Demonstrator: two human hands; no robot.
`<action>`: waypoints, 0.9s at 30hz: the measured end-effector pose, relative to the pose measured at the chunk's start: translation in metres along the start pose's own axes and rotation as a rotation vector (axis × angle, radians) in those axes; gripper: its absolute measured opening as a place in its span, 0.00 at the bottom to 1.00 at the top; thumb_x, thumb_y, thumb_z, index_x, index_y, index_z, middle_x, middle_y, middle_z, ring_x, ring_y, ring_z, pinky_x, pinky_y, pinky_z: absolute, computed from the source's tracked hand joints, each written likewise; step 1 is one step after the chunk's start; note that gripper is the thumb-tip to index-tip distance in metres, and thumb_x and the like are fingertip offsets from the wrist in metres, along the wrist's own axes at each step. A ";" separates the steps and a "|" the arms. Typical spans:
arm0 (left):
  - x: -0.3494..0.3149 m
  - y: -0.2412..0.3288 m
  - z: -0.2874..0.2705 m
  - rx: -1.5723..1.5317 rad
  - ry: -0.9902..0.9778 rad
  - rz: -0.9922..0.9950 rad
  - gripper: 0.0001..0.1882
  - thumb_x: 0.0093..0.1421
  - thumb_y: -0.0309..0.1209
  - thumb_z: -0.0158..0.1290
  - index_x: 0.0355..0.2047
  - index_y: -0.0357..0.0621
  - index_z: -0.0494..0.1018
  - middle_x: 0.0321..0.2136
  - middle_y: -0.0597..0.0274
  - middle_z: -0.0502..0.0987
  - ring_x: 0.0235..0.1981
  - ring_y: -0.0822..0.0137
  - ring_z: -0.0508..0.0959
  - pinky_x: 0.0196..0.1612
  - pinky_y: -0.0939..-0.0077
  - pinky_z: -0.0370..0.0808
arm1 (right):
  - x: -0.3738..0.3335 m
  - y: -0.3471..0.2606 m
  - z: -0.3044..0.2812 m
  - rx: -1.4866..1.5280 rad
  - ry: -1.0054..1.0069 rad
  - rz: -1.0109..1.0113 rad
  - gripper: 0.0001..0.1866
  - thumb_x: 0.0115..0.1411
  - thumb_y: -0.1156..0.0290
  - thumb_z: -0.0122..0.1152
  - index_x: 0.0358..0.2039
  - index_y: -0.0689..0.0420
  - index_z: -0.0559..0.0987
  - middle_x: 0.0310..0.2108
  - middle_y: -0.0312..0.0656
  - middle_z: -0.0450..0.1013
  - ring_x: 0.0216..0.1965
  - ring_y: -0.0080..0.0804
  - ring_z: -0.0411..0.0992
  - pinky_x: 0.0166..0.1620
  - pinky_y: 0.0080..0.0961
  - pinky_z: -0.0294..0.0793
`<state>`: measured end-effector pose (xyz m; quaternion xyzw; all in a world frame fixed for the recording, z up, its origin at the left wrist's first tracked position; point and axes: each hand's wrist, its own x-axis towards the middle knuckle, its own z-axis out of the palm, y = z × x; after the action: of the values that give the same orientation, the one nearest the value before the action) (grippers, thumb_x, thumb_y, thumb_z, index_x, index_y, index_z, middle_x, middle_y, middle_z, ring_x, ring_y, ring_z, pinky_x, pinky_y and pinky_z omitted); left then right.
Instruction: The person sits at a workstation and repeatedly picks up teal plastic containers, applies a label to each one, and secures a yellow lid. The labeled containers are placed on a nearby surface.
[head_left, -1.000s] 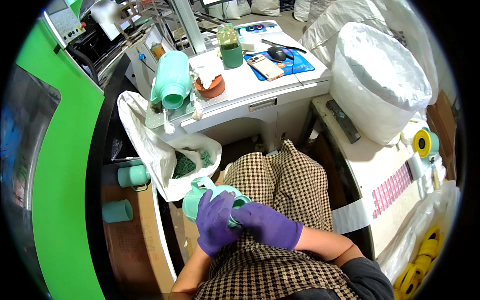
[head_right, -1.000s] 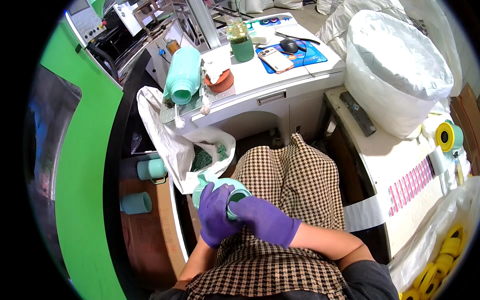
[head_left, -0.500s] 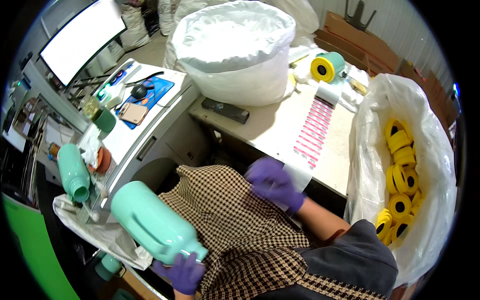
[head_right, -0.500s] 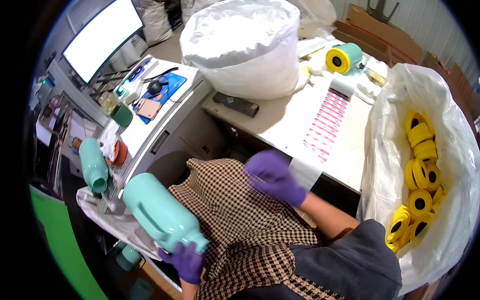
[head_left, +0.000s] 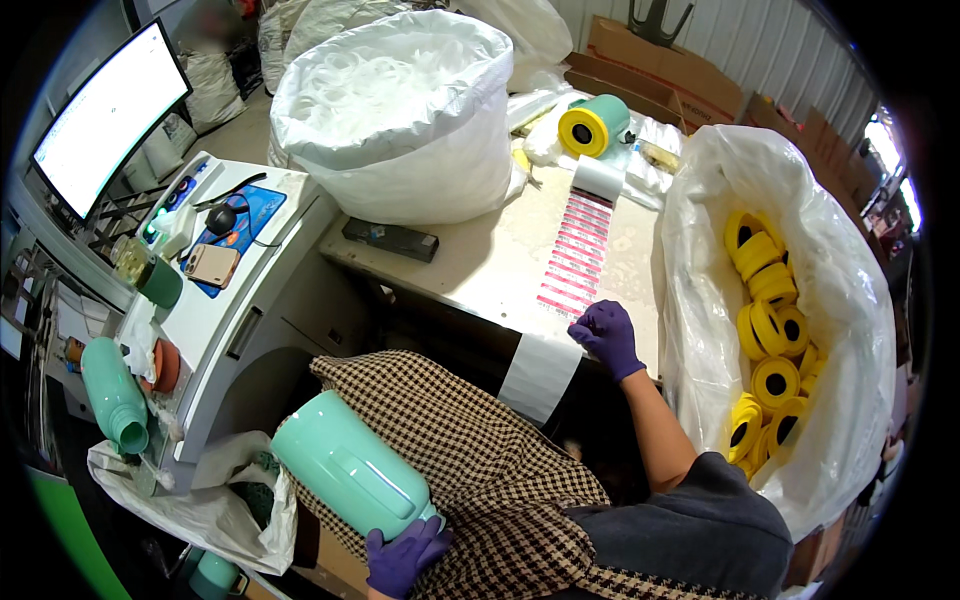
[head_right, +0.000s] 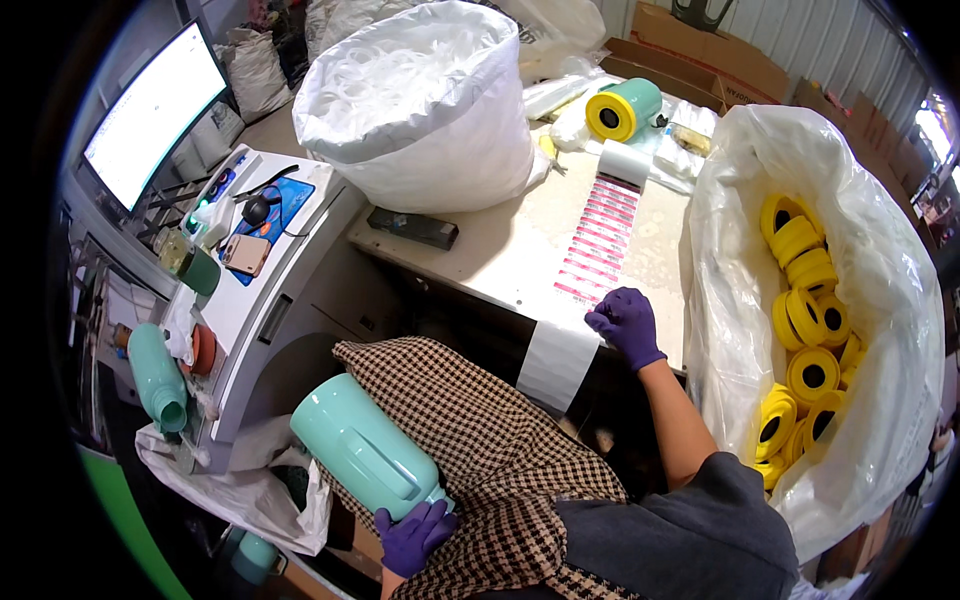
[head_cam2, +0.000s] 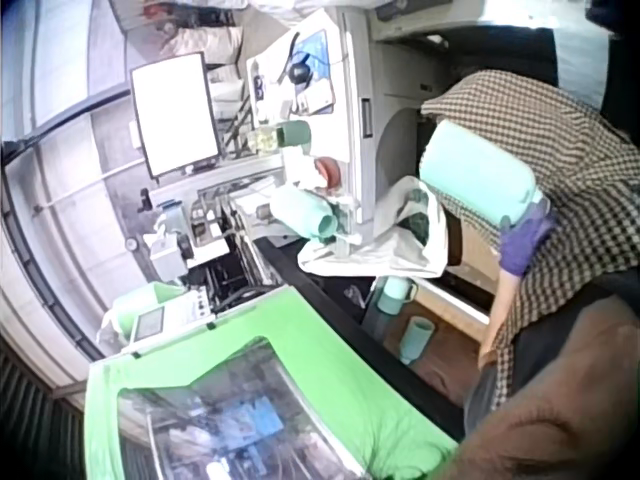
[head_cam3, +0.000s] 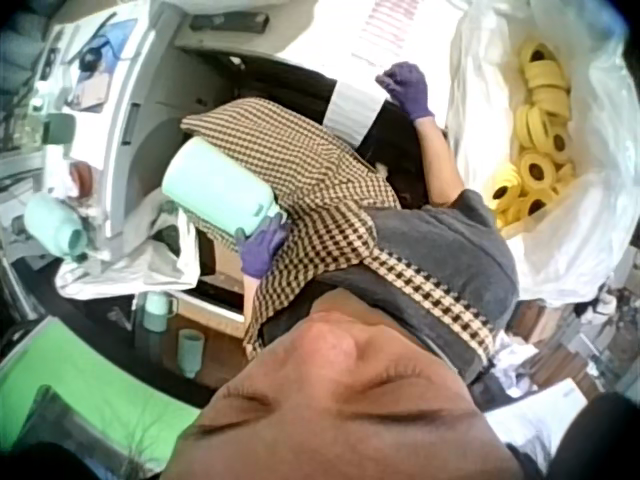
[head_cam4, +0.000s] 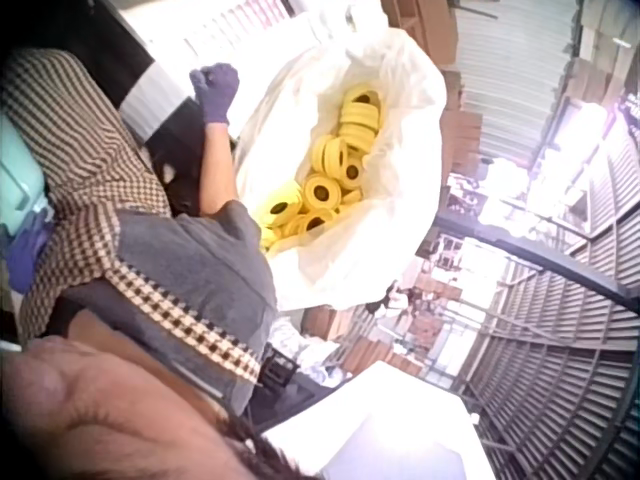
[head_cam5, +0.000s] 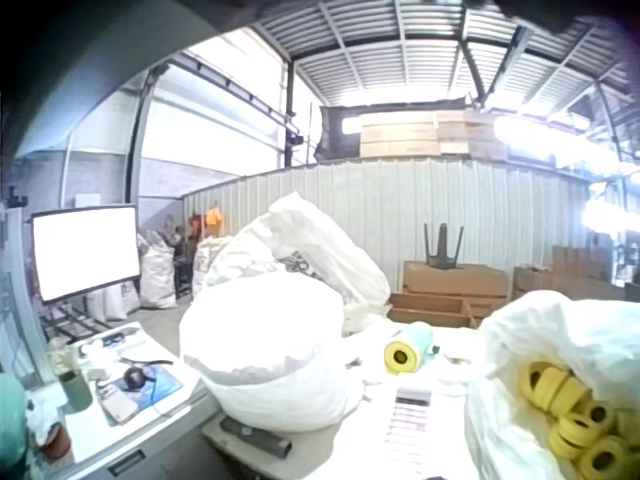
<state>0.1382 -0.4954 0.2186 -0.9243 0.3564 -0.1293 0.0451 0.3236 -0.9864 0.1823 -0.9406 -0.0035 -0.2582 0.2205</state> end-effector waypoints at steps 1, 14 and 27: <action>0.000 0.000 0.000 -0.005 0.011 -0.010 0.21 0.54 0.46 0.67 0.49 0.65 0.81 0.49 0.85 0.80 0.48 0.80 0.78 0.70 0.50 0.48 | -0.001 0.002 0.002 0.018 0.039 -0.027 0.11 0.48 0.66 0.74 0.25 0.55 0.79 0.29 0.41 0.75 0.31 0.42 0.73 0.36 0.39 0.73; -0.006 -0.001 0.001 -0.017 -0.099 0.089 0.28 0.57 0.40 0.57 0.59 0.79 0.67 0.54 0.84 0.75 0.55 0.75 0.72 0.61 0.44 0.60 | -0.003 0.004 0.004 0.099 0.017 0.073 0.10 0.49 0.68 0.74 0.28 0.57 0.81 0.28 0.42 0.73 0.36 0.43 0.72 0.40 0.38 0.72; -0.015 -0.001 0.020 0.743 0.065 0.432 0.36 0.64 0.51 0.49 0.69 0.55 0.54 0.69 0.61 0.58 0.70 0.58 0.56 0.71 0.45 0.50 | 0.058 -0.242 0.014 1.110 -0.456 -0.082 0.03 0.59 0.74 0.66 0.32 0.60 0.82 0.34 0.40 0.75 0.41 0.33 0.72 0.48 0.30 0.72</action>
<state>0.1337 -0.4846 0.1967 -0.7449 0.4722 -0.2656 0.3894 0.3519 -0.7684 0.2999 -0.7158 -0.2211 -0.0179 0.6621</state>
